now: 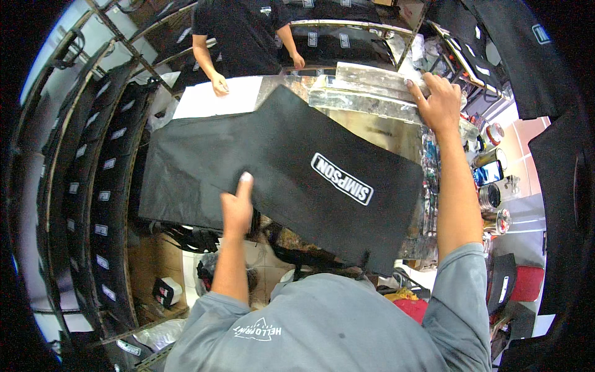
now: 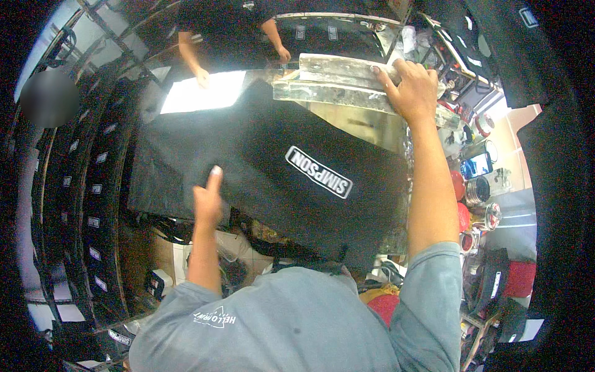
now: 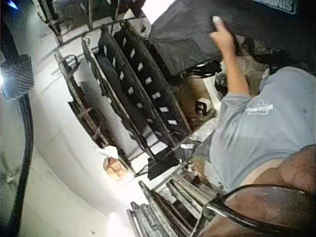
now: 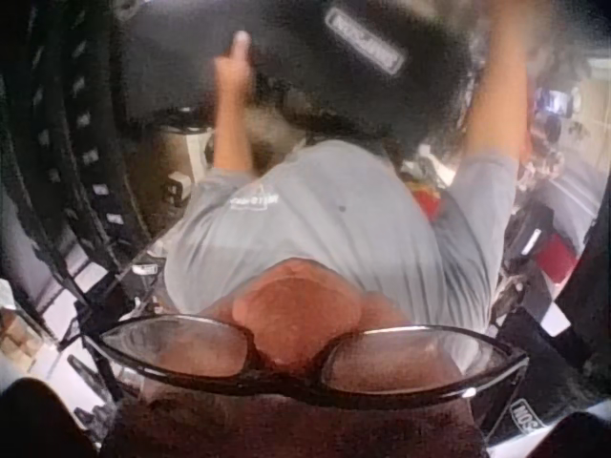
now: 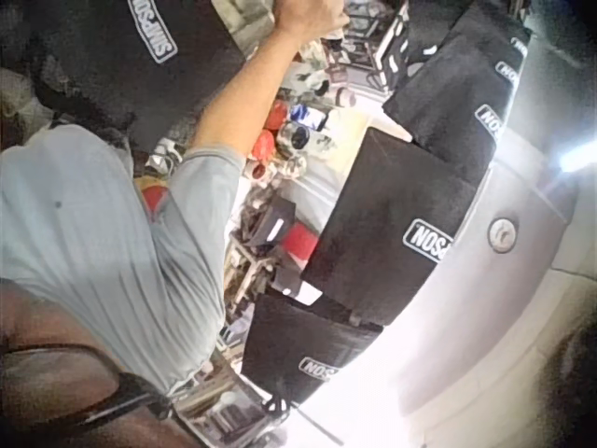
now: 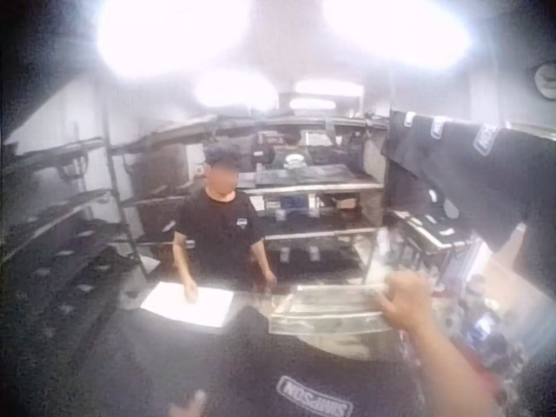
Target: The person screen prints a logo onto black bags using a squeegee and ink on a screen press, then stacks the finished items.
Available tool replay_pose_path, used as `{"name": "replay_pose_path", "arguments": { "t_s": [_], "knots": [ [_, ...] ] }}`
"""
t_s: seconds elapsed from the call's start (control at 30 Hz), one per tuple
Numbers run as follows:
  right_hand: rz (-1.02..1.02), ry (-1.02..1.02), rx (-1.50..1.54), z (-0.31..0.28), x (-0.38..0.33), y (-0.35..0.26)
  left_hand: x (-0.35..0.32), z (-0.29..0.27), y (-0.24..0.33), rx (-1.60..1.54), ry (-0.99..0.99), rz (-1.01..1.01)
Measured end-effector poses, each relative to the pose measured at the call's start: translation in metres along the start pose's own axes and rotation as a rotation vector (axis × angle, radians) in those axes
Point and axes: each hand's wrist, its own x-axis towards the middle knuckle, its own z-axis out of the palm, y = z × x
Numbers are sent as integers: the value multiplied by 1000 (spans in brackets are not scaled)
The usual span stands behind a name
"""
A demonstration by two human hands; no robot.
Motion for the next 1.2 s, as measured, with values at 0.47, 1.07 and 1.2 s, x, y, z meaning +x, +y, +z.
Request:
{"name": "replay_pose_path", "arguments": {
  "t_s": [0.47, 1.07, 1.2],
  "knots": [
    [-10, -5, 17, 14, 7, -4, 321, -188, -70, 619, 884, -200],
    [13, -219, -54, 29, 3, 60, -137, 2, -227, 519, -830, 537],
    [-103, -24, 9, 34, 5, 48, -131, 8, -240, 505, -798, 489]
  ]
}}
